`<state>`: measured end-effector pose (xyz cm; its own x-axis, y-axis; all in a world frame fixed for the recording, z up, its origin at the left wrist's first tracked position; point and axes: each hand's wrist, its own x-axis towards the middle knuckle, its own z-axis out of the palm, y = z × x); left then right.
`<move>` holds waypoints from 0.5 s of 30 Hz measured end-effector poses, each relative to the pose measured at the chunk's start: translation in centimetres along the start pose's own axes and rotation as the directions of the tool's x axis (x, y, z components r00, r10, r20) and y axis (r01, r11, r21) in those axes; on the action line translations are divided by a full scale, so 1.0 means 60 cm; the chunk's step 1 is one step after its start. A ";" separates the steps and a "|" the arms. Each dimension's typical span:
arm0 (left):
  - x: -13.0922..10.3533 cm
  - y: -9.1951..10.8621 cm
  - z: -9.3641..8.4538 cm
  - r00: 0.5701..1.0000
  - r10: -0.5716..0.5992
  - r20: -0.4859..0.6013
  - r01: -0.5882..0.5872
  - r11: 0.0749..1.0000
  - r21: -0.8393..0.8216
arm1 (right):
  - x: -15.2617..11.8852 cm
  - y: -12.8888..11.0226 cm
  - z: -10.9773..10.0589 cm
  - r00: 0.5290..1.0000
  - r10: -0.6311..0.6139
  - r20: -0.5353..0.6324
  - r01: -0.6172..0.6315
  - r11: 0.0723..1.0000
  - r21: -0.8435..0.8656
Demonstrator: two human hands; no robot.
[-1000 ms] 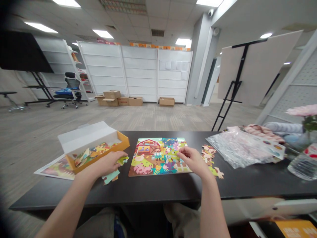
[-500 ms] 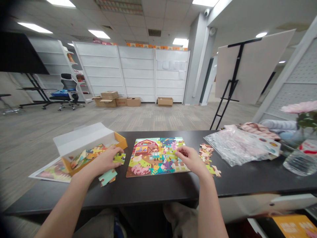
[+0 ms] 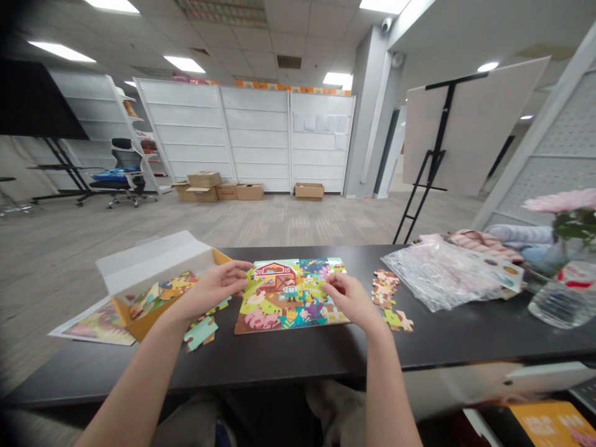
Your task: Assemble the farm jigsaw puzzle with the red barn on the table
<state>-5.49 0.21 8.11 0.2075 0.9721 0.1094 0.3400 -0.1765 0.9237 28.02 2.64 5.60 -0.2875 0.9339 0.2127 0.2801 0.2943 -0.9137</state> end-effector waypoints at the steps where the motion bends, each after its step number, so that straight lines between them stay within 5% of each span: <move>1: 0.003 0.005 0.007 1.000 0.014 0.015 -0.013 0.999 -0.035 | 0.000 -0.001 0.000 1.000 -0.001 -0.004 0.001 1.000 0.008; 11: 0.025 0.034 0.058 0.994 0.066 0.090 -0.069 0.997 0.031 | -0.003 0.003 -0.011 0.997 -0.042 -0.071 0.039 0.998 -0.044; 15: 0.035 0.026 0.074 0.978 0.182 0.104 -0.191 0.978 0.087 | -0.003 0.000 -0.009 0.996 -0.049 -0.077 0.045 0.997 -0.056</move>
<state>-0.43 1.28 8.15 0.3597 0.9026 0.2367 0.3725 -0.3715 0.8504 28.57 2.59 5.75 -0.2293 0.9311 0.2836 0.3180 0.3471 -0.8823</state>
